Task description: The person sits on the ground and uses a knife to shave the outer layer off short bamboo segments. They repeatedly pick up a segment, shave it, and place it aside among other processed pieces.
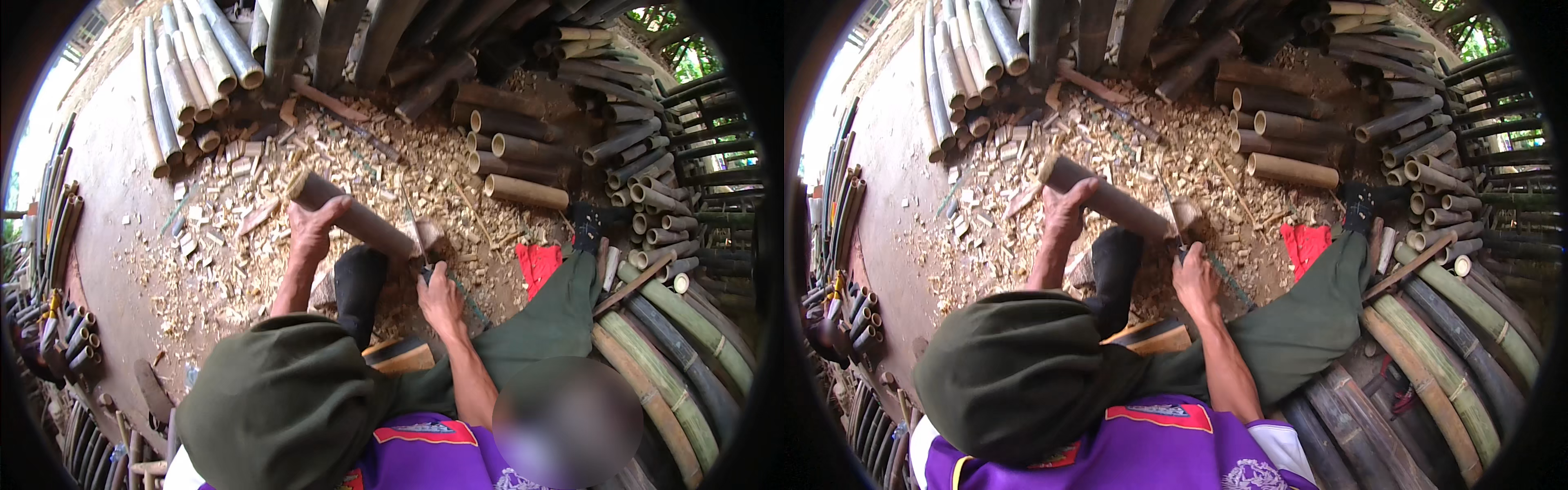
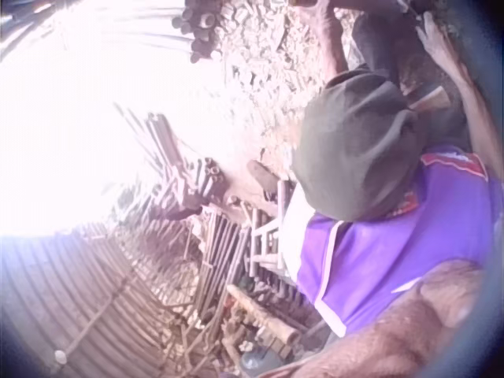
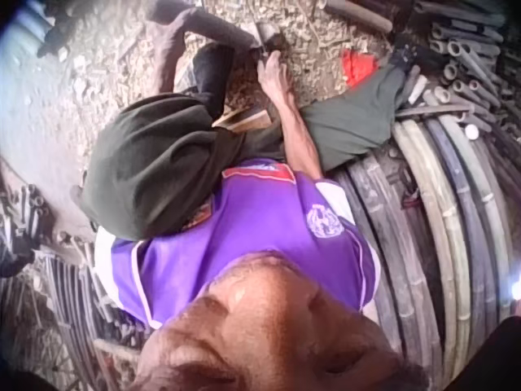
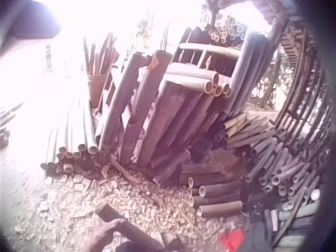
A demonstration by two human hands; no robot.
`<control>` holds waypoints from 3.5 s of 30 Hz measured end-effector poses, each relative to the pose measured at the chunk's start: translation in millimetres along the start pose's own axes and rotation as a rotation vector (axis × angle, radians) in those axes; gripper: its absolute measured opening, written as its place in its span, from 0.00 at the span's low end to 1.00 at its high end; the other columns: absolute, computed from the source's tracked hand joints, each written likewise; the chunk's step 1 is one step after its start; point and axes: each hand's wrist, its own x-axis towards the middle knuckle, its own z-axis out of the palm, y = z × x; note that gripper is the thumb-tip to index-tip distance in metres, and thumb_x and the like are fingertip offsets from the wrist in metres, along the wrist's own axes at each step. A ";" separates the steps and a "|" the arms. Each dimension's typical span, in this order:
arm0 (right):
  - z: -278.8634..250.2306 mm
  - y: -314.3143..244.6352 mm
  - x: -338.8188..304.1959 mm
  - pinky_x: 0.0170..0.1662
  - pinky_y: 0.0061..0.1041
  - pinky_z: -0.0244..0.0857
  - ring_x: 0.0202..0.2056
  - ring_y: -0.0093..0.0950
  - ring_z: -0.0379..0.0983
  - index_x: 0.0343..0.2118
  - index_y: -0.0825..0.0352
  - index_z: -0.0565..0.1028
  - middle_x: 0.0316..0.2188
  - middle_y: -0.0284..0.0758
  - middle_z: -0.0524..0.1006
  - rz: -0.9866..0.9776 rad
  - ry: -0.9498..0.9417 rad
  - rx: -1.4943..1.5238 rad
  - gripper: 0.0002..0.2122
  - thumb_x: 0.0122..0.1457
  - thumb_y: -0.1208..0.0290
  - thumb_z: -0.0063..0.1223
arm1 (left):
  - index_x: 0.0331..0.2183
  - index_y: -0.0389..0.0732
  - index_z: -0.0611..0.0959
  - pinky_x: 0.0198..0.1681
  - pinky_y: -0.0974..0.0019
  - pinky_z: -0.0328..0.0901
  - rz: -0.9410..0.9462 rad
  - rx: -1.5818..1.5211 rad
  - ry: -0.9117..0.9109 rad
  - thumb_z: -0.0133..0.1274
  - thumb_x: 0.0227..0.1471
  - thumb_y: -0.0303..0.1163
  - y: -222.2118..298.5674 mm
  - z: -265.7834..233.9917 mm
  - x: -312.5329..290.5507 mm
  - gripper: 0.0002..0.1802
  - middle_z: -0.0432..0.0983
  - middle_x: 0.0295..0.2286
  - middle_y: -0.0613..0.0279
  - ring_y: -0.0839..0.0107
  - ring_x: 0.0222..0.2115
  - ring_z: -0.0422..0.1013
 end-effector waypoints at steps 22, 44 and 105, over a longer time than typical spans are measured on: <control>-14.9 -11.3 -16.1 0.32 0.51 0.71 0.32 0.57 0.78 0.43 0.67 0.64 0.28 0.55 0.80 -0.150 0.021 0.156 0.16 0.68 0.60 0.53 | 0.39 0.32 0.82 0.34 0.62 0.77 -0.079 0.066 0.145 0.75 0.42 0.30 -4.5 -6.7 -10.2 0.24 0.82 0.32 0.56 0.67 0.30 0.80; -26.9 -7.0 -37.8 0.32 0.43 0.72 0.29 0.50 0.80 0.48 0.69 0.69 0.28 0.48 0.80 -0.415 0.331 0.607 0.16 0.67 0.63 0.56 | 0.45 0.33 0.78 0.48 0.59 0.74 -0.064 -0.057 -0.080 0.74 0.38 0.20 3.7 -5.9 -12.1 0.30 0.80 0.37 0.55 0.64 0.38 0.78; -15.4 -2.8 -36.2 0.34 0.48 0.71 0.32 0.56 0.79 0.46 0.68 0.67 0.30 0.53 0.79 -0.222 0.177 0.314 0.15 0.67 0.62 0.54 | 0.41 0.29 0.81 0.40 0.61 0.74 -0.090 0.033 0.133 0.75 0.40 0.27 -3.6 -4.2 -15.4 0.26 0.81 0.33 0.54 0.65 0.32 0.79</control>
